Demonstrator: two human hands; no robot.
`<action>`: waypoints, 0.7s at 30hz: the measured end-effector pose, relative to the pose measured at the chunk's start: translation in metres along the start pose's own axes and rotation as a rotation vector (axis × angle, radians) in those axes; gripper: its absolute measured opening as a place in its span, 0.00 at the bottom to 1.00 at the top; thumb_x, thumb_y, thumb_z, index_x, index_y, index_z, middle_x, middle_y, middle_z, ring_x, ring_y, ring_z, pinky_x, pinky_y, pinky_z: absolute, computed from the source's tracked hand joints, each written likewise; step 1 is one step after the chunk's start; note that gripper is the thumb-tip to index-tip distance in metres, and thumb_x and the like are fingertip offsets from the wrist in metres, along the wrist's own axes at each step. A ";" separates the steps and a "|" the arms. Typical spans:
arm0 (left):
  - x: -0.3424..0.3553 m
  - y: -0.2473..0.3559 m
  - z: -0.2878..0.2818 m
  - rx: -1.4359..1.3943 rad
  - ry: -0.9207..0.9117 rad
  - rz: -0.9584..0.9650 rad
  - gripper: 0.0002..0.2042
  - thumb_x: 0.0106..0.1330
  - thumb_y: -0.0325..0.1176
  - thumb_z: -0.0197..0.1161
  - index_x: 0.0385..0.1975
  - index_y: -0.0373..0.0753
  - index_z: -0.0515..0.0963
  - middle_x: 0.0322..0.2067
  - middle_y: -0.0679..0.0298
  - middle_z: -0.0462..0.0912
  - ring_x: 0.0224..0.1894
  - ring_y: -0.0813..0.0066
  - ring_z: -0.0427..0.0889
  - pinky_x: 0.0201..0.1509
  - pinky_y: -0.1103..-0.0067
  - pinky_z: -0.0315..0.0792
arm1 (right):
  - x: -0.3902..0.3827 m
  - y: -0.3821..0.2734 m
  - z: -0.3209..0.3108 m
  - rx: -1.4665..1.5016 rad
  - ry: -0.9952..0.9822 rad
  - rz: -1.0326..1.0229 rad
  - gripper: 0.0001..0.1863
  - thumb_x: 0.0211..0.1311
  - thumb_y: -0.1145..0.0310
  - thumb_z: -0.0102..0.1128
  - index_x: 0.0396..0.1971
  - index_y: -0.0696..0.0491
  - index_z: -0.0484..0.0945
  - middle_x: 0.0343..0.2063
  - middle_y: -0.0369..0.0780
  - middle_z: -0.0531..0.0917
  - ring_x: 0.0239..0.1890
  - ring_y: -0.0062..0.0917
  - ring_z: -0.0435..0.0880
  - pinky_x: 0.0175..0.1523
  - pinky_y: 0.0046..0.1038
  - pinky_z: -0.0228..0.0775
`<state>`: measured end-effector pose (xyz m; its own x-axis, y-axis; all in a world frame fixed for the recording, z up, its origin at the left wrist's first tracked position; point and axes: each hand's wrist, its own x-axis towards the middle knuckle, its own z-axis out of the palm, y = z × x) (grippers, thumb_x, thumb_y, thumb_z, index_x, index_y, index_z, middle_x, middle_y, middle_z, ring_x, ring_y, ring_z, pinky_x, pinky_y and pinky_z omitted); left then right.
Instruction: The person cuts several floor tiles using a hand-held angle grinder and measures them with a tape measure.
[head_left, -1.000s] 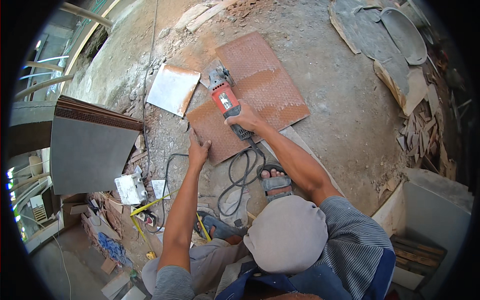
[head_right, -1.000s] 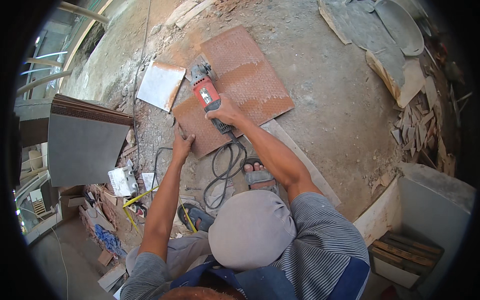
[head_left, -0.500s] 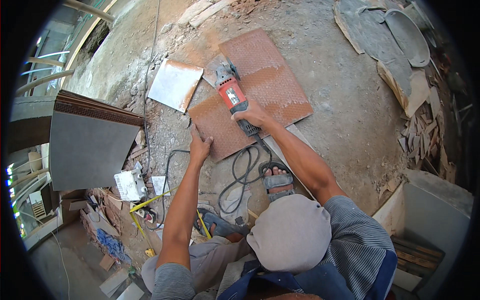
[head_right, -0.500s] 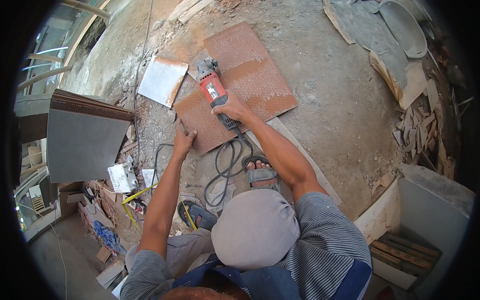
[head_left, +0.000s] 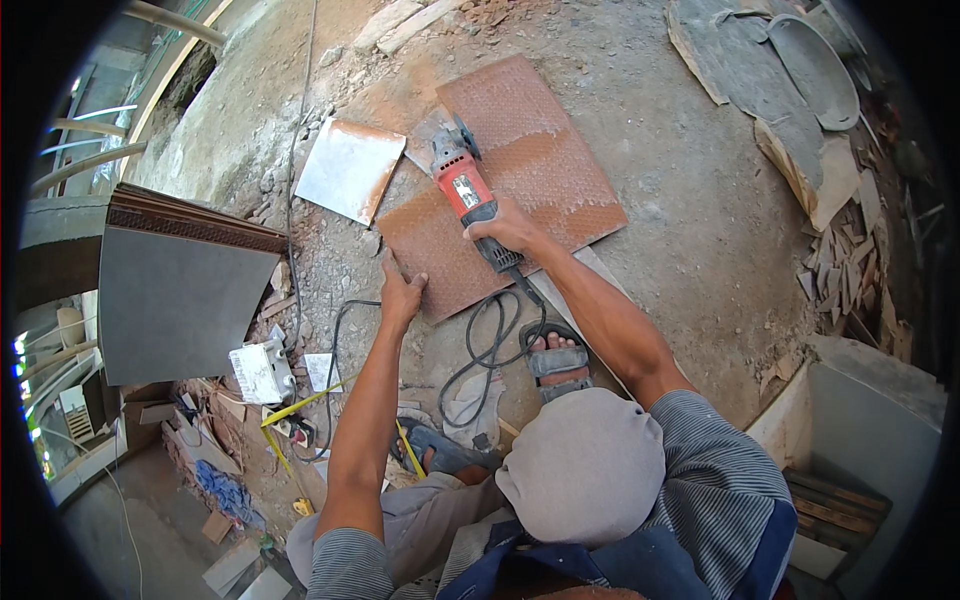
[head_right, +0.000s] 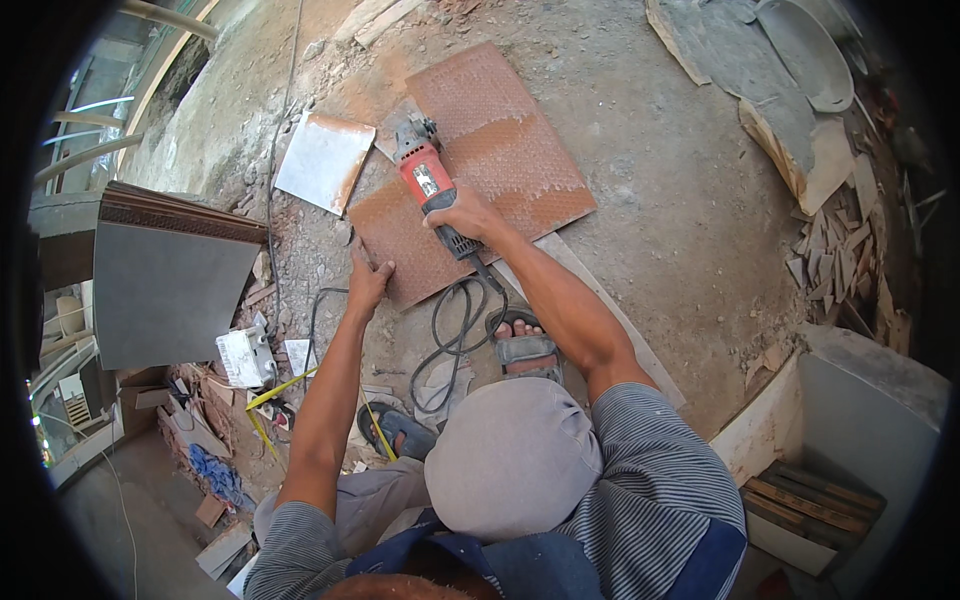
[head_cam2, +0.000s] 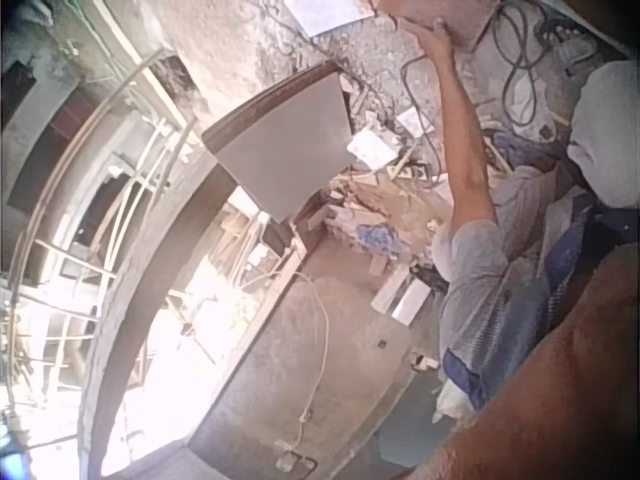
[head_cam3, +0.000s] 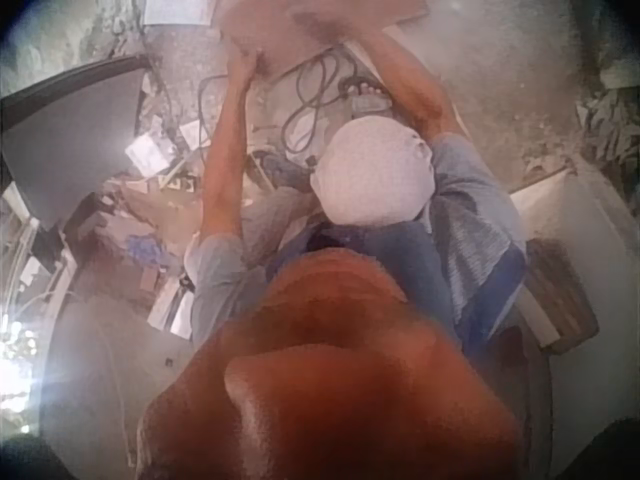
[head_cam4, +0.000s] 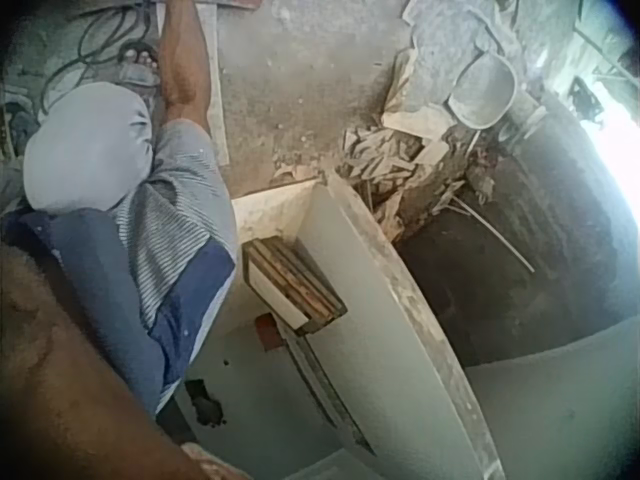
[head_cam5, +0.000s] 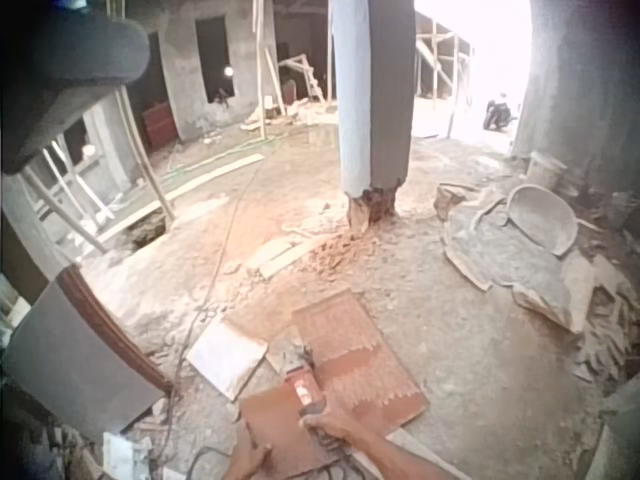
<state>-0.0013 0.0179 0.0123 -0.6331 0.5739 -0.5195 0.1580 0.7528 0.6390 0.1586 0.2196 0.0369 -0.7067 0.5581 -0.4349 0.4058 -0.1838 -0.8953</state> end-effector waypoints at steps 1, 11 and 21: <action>0.001 -0.001 0.001 0.003 0.020 0.028 0.42 0.57 0.32 0.66 0.69 0.40 0.46 0.51 0.37 0.74 0.52 0.44 0.77 0.56 0.65 0.69 | 0.000 0.000 0.000 0.019 -0.016 -0.009 0.26 0.35 0.60 0.70 0.38 0.58 0.77 0.28 0.41 0.82 0.29 0.28 0.80 0.37 0.28 0.71; 0.015 -0.026 0.011 0.006 0.093 0.163 0.40 0.59 0.24 0.63 0.68 0.41 0.46 0.33 0.54 0.78 0.31 0.69 0.78 0.35 0.76 0.72 | -0.001 0.005 0.002 0.029 0.019 -0.009 0.28 0.36 0.60 0.71 0.39 0.59 0.76 0.29 0.42 0.82 0.30 0.28 0.80 0.37 0.28 0.72; 0.013 -0.020 0.008 0.012 0.066 0.110 0.39 0.59 0.22 0.61 0.68 0.40 0.45 0.44 0.47 0.77 0.41 0.64 0.80 0.44 0.74 0.74 | -0.012 -0.004 0.000 0.024 0.020 0.015 0.28 0.36 0.61 0.71 0.40 0.59 0.75 0.29 0.41 0.81 0.30 0.27 0.79 0.37 0.28 0.72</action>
<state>-0.0062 0.0131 -0.0119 -0.6601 0.6309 -0.4077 0.2380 0.6905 0.6831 0.1650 0.2135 0.0456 -0.6884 0.5713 -0.4469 0.4025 -0.2116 -0.8906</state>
